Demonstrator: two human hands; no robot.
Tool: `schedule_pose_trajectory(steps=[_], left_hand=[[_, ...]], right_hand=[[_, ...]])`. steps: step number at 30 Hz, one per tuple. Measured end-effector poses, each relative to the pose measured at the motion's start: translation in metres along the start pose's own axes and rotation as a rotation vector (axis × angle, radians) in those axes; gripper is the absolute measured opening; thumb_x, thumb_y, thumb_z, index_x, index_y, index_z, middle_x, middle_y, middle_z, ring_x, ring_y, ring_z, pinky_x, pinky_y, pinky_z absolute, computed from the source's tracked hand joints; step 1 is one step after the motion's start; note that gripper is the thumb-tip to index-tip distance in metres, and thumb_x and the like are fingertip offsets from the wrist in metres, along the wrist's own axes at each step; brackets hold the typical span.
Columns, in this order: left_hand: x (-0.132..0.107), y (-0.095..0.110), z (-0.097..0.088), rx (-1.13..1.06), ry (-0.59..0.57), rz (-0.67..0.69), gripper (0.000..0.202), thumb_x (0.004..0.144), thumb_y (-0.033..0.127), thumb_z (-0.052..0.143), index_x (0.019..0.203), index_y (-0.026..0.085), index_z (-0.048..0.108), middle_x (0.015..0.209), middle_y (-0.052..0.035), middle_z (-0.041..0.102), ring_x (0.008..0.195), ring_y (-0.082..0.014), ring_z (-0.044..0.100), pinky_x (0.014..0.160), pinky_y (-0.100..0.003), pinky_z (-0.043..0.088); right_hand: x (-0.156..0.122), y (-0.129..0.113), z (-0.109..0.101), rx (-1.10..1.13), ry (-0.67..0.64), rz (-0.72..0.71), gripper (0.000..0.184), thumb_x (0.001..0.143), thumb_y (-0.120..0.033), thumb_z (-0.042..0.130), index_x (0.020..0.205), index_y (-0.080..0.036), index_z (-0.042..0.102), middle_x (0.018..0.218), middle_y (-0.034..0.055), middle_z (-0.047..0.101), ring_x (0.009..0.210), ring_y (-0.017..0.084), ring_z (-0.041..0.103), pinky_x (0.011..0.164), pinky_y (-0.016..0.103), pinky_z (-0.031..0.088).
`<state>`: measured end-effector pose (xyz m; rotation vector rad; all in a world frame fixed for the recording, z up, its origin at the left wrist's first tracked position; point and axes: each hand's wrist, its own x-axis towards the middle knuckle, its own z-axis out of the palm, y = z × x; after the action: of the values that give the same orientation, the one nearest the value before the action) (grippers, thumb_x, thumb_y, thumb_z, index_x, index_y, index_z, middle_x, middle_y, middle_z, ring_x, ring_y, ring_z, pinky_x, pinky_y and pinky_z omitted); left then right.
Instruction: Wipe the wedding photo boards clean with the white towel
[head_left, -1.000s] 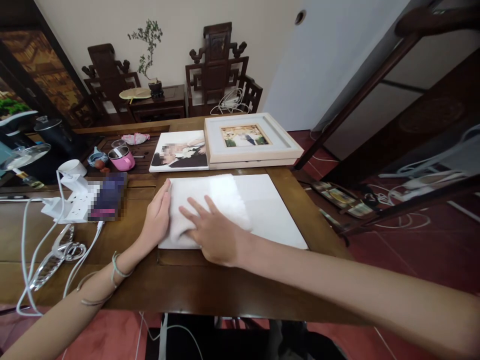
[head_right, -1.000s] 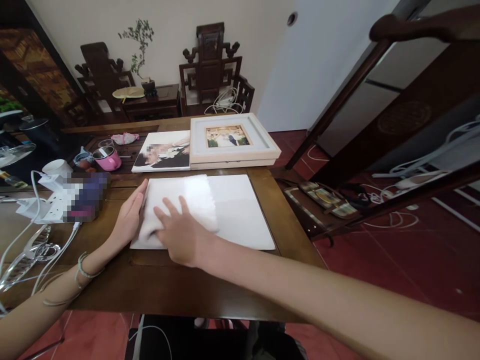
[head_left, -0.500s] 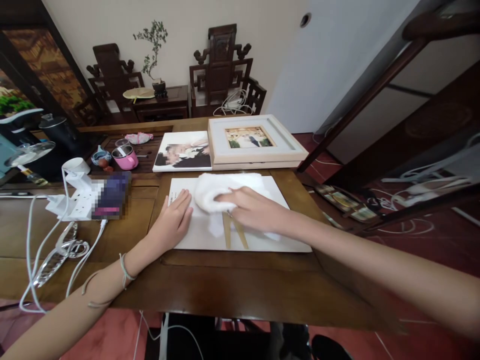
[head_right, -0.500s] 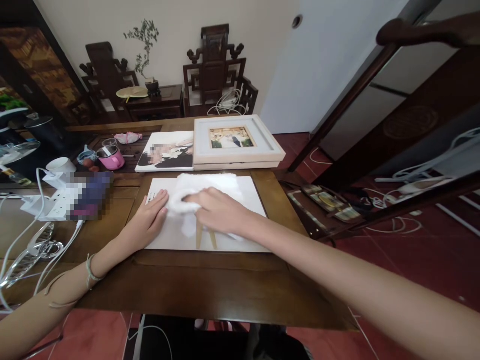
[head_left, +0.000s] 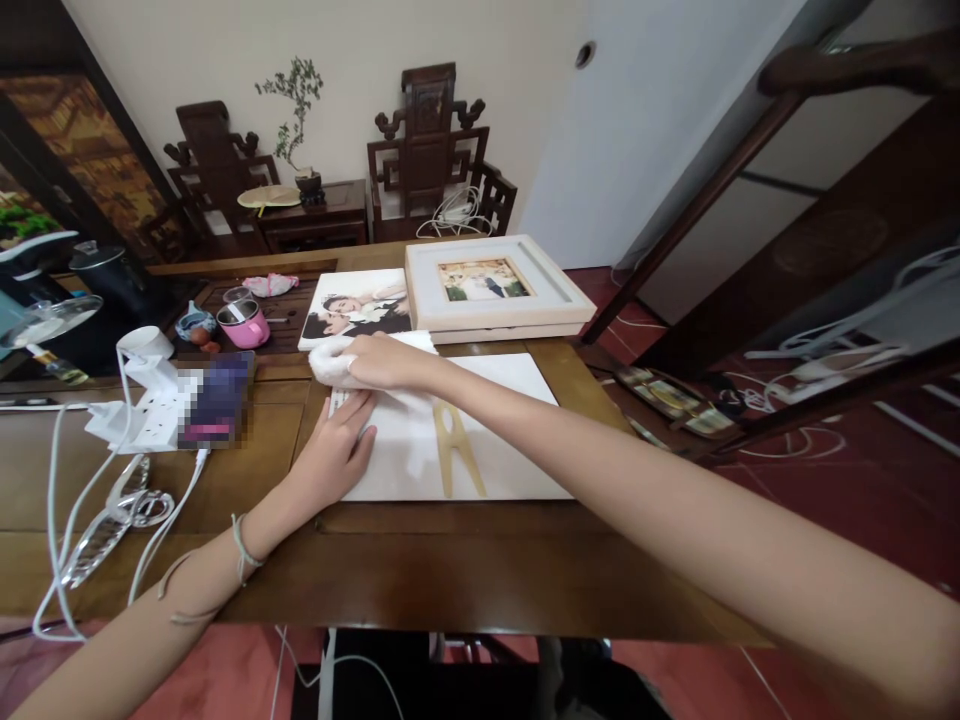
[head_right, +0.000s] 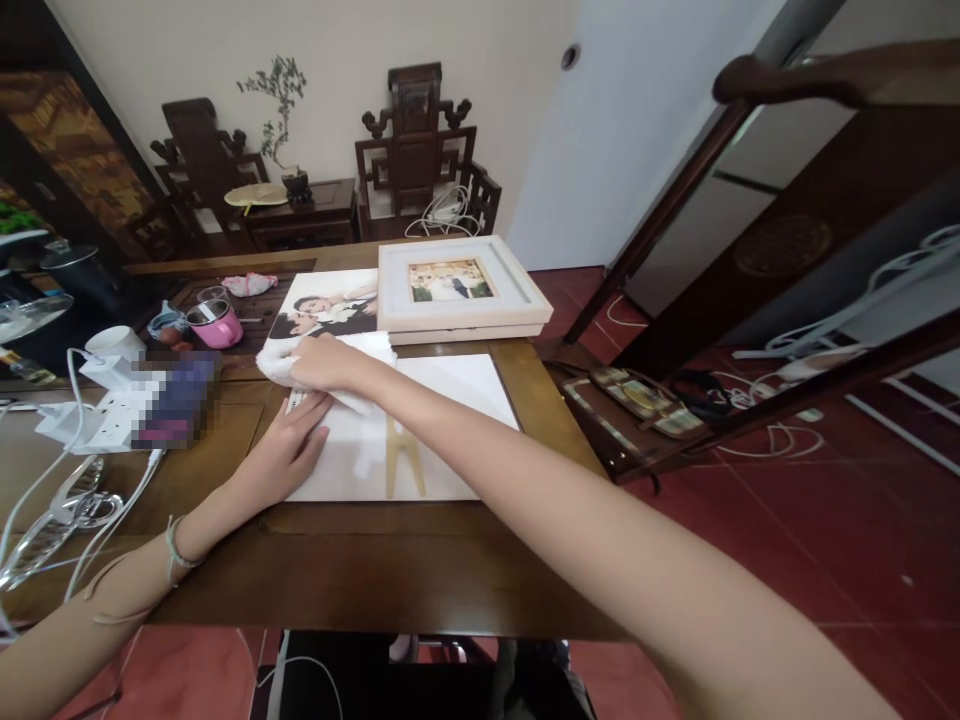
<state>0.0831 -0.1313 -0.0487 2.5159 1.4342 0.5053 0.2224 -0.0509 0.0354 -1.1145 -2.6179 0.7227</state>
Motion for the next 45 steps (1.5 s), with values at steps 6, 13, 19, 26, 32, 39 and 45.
schedule_pose_trajectory(steps=[6, 13, 19, 26, 32, 39, 45], left_hand=[[-0.003, -0.002, 0.003, -0.014, -0.032, -0.061, 0.048, 0.096, 0.023, 0.029, 0.141, 0.010, 0.037, 0.150, -0.0152, 0.034, 0.143, -0.0239, 0.024, 0.114, -0.054, 0.017], [-0.002, 0.000, 0.002, -0.006, -0.035, -0.077, 0.048, 0.097, 0.025, 0.028, 0.141, 0.009, 0.037, 0.151, -0.0155, 0.033, 0.143, -0.0242, 0.024, 0.114, -0.053, 0.018], [-0.002, -0.002, 0.005, -0.020, -0.003, -0.076, 0.046, 0.097, 0.026, 0.028, 0.140, 0.014, 0.039, 0.151, -0.0136, 0.033, 0.143, -0.0247, 0.023, 0.114, -0.052, 0.020], [-0.002, -0.001, 0.006, -0.015, -0.012, -0.081, 0.047, 0.097, 0.030, 0.030, 0.141, 0.014, 0.038, 0.151, -0.0145, 0.033, 0.143, -0.0256, 0.022, 0.114, -0.052, 0.018], [-0.001, 0.002, 0.002, -0.023, -0.035, -0.094, 0.047, 0.098, 0.030, 0.026, 0.140, 0.013, 0.039, 0.151, -0.0147, 0.033, 0.143, -0.0260, 0.022, 0.114, -0.052, 0.018], [-0.001, 0.000, 0.003, -0.003, -0.043, -0.076, 0.047, 0.098, 0.031, 0.027, 0.141, 0.015, 0.037, 0.152, -0.0135, 0.032, 0.143, -0.0251, 0.021, 0.114, -0.052, 0.018], [-0.001, 0.001, 0.002, 0.005, -0.044, -0.076, 0.048, 0.098, 0.030, 0.027, 0.141, 0.013, 0.037, 0.152, -0.0146, 0.032, 0.143, -0.0257, 0.021, 0.114, -0.053, 0.017]], right_hand=[[-0.052, 0.044, -0.018, -0.019, 0.036, 0.099, 0.035, 0.071, -0.012, 0.037, 0.091, -0.013, 0.066, 0.108, 0.0116, 0.069, 0.096, 0.027, 0.061, 0.081, 0.033, 0.044], [-0.137, 0.113, -0.024, -0.107, 0.148, 0.336, 0.045, 0.075, -0.017, 0.038, 0.109, -0.013, 0.068, 0.123, 0.0131, 0.064, 0.113, 0.034, 0.056, 0.096, 0.045, 0.042], [-0.216, 0.094, 0.012, -0.181, 0.089, 0.189, 0.042, 0.066, -0.008, 0.040, 0.095, -0.021, 0.069, 0.142, 0.0056, 0.048, 0.135, 0.029, 0.035, 0.104, 0.047, 0.040], [-0.251, 0.075, 0.028, -0.145, 0.014, 0.048, 0.040, 0.062, -0.007, 0.042, 0.089, -0.024, 0.067, 0.151, -0.0015, 0.033, 0.141, 0.028, 0.019, 0.110, 0.054, 0.031], [-0.190, 0.103, 0.001, -0.234, -0.041, 0.073, 0.046, 0.062, -0.005, 0.040, 0.098, -0.020, 0.065, 0.150, 0.0031, 0.035, 0.140, 0.030, 0.016, 0.112, 0.055, 0.025], [-0.157, 0.117, -0.009, -0.240, -0.019, 0.022, 0.049, 0.060, -0.003, 0.037, 0.097, -0.019, 0.065, 0.141, 0.0058, 0.050, 0.138, 0.026, 0.026, 0.114, 0.056, 0.015], [-0.219, 0.085, 0.017, -0.184, 0.012, -0.019, 0.039, 0.062, -0.005, 0.041, 0.086, -0.020, 0.067, 0.152, 0.0012, 0.029, 0.142, 0.027, 0.013, 0.114, 0.055, 0.019]])
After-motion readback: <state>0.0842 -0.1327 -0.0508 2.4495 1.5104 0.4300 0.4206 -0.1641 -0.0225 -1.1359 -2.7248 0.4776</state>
